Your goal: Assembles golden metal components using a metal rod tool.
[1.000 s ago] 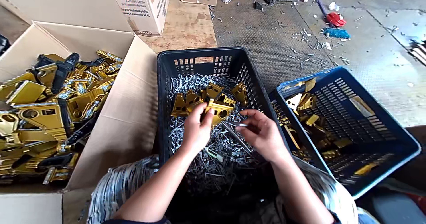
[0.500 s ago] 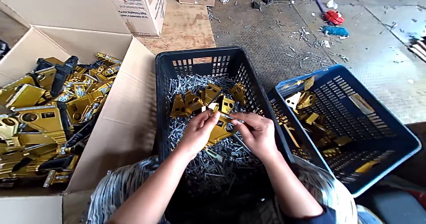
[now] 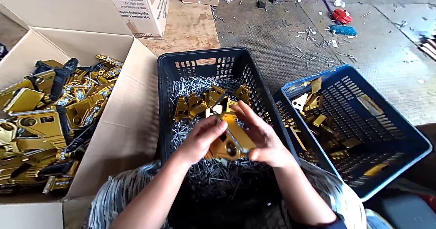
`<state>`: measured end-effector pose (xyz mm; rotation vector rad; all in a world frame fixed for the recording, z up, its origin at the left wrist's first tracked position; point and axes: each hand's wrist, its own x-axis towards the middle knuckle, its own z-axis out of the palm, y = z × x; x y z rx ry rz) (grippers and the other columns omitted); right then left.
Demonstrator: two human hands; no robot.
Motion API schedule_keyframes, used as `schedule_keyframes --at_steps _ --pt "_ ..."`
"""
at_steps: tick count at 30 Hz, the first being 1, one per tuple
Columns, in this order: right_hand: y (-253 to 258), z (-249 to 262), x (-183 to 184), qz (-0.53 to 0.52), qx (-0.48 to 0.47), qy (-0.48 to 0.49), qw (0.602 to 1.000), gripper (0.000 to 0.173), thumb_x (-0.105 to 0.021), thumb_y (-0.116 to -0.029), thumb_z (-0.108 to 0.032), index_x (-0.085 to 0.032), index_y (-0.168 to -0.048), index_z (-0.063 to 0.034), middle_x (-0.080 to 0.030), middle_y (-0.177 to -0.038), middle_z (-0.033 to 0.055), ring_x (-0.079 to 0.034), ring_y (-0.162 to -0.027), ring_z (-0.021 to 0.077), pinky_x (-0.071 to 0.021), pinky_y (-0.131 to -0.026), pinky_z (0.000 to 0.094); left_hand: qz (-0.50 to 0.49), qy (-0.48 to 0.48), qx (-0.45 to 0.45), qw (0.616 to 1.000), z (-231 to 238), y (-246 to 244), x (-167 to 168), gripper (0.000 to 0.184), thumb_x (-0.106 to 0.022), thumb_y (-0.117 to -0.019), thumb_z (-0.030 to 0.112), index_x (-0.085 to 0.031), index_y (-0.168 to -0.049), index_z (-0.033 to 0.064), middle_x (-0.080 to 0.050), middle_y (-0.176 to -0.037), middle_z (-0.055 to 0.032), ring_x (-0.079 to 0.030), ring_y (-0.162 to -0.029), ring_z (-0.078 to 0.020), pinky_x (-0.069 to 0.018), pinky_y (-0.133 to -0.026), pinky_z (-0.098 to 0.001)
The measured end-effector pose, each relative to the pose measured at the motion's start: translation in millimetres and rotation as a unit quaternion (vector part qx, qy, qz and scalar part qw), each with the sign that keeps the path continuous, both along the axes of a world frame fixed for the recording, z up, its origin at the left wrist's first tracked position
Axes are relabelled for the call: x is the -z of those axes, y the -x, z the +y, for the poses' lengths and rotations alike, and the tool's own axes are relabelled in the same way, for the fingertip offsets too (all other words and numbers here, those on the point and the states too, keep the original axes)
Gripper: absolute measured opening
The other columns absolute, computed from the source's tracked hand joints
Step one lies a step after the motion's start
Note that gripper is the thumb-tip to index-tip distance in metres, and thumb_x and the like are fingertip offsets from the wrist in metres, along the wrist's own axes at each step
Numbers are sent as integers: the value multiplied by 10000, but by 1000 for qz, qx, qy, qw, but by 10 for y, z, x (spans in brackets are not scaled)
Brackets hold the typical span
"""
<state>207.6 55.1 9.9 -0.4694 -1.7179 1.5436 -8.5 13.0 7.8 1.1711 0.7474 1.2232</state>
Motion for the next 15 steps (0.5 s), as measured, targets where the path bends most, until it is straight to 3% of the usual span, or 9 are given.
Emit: schedule_keyframes --at_steps 2,4,6,7,9,12,13,15 --pt "104 -46 10 95 -42 40 994 1142 -855 -787 -457 -152 -1634 -154 -543 -1485 74 -614 -1253 202 -542 -1040 402 -68 33 56 996 -9 -52 47 305 -519 -1057 392 -706 -1145 168 -736 -1038 -3 -706 -962 -96 -597 -876 -307" --pt "151 -93 30 121 -10 44 992 1041 -879 -772 -274 -221 -1577 -230 -614 -1372 71 -652 -1184 221 -560 -1009 426 -36 40 64 996 8 -15 48 334 -473 -1073 373 -691 -1189 147 -726 -1076 -15 -694 -997 -105 -585 -903 -312" --pt "162 -112 48 76 68 -31 994 992 -900 -740 -188 -295 -1526 -196 -620 -1316 79 -656 -1161 234 -585 -980 445 74 26 18 997 37 51 -14 316 -458 -1082 270 -641 -1284 109 -698 -1157 -20 -672 -1055 -111 -567 -947 -319" --pt "157 -113 76 24 120 -99 987 995 -923 -719 -215 -317 -1507 -155 -618 -1300 86 -657 -1154 222 -595 -968 433 130 23 -28 991 45 63 -20 330 -528 -1053 215 -609 -1352 102 -673 -1240 -31 -655 -1111 -128 -555 -972 -336" --pt "154 -103 161 -95 197 -256 942 997 -928 -705 -321 -341 -1471 -68 -603 -1296 140 -653 -1157 210 -594 -969 411 195 38 -59 978 64 76 1 584 -661 -982 197 -427 -1514 139 -579 -1415 -52 -622 -1216 -162 -547 -1010 -361" --pt "244 -138 262 -177 229 -382 878 888 -919 -688 -384 -478 -1362 -9 -645 -1210 189 -652 -1116 281 -553 -971 467 174 58 -33 982 0 -48 32 686 -773 -882 174 -448 -1484 116 -681 -1234 -69 -705 -1034 -157 -611 -896 -353" --pt "260 -145 262 -191 222 -377 879 896 -914 -693 -440 -492 -1364 -21 -653 -1215 171 -645 -1117 285 -539 -973 480 176 61 -27 982 -3 -76 58 659 -774 -866 146 -483 -1456 119 -708 -1177 -63 -715 -1010 -156 -615 -888 -354" --pt "232 -142 182 -206 176 -294 917 922 -859 -742 -553 -504 -1414 -32 -659 -1257 116 -626 -1146 239 -534 -990 459 167 77 -16 983 -5 -81 86 608 -748 -849 98 -519 -1413 90 -740 -1088 -53 -726 -959 -146 -614 -865 -342"
